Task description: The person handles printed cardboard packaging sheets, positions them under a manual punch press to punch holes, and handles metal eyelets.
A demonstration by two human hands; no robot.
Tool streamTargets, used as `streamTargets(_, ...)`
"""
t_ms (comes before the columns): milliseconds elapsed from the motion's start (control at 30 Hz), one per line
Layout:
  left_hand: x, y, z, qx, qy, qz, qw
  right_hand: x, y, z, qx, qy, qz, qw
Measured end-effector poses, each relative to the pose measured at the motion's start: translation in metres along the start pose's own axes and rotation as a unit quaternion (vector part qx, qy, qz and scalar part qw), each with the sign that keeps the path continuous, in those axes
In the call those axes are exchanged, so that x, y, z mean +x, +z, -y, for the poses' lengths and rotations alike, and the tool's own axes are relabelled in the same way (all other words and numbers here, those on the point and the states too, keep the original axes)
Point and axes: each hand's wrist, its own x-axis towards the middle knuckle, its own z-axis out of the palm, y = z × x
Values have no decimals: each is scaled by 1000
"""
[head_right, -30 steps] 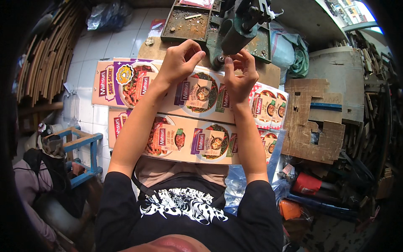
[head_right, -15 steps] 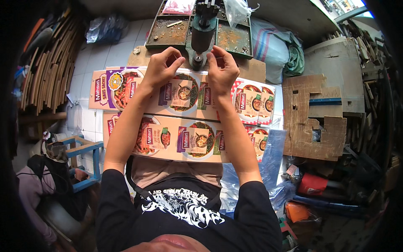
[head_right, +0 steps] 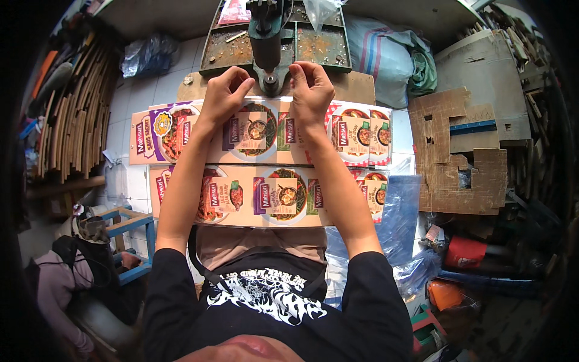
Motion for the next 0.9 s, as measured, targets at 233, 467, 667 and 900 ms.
streamTargets(233,1,1,6,-16,13,-28,999,1,-3,-4,-6,13,-20,1000)
streamTargets(467,5,2,14,-72,-26,-86,993,4,-3,-5,-61,6,-6,998)
streamTargets(667,5,2,11,-38,-33,-69,996,14,-6,-8,-24,17,-11,1000)
streamTargets(900,2,-2,16,-21,-24,-37,999,44,-26,13,69,72,-55,993)
